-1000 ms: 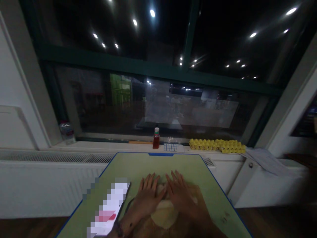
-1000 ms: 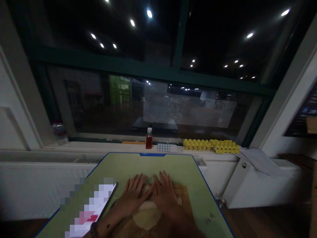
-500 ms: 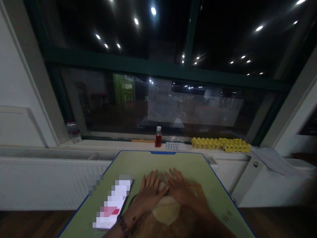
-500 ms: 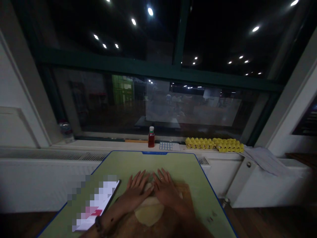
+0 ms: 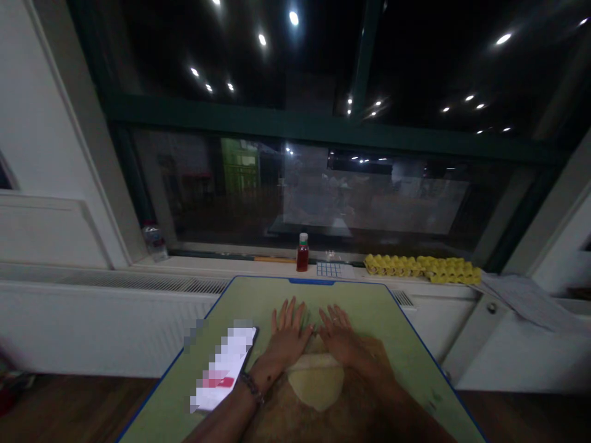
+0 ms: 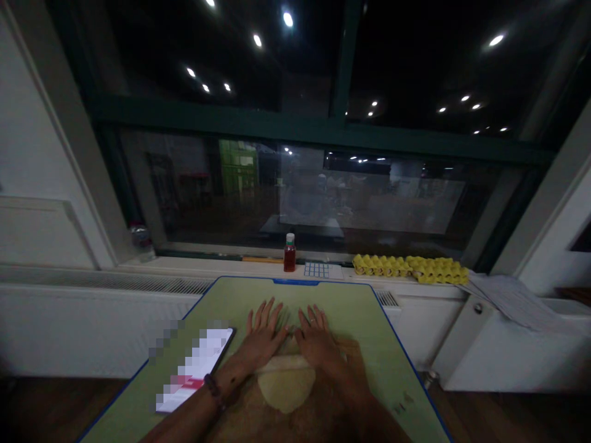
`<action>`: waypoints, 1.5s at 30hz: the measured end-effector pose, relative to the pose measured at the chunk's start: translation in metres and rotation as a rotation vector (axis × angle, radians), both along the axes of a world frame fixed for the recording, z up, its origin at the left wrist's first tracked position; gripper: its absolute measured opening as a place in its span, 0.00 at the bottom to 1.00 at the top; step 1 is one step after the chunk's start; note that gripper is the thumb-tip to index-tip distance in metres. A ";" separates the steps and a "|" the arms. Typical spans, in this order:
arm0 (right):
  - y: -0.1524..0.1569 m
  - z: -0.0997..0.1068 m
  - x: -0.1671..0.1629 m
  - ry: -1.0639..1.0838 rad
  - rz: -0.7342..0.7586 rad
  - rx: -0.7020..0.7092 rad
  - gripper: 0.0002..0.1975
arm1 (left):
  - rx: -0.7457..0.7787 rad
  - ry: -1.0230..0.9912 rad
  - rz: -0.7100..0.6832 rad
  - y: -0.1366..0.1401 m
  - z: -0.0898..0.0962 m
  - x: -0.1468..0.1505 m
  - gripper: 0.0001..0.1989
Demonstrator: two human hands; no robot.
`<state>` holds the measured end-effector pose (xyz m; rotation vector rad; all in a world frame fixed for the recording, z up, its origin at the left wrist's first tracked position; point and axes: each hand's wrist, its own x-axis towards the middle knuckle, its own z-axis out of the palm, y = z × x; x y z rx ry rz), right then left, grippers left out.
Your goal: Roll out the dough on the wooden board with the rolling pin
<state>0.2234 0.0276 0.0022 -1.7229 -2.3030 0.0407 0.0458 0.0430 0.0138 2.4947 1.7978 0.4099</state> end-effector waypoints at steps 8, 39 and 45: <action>-0.063 -0.008 0.001 0.007 0.084 0.014 0.24 | 0.316 0.024 -0.311 -0.053 -0.025 -0.019 0.30; -0.031 -0.001 -0.006 0.077 -0.099 0.138 0.23 | 0.225 -0.035 -0.148 -0.022 -0.017 -0.008 0.31; -0.074 -0.016 -0.001 0.049 0.041 0.098 0.26 | 0.432 0.000 -0.360 -0.062 -0.028 -0.021 0.31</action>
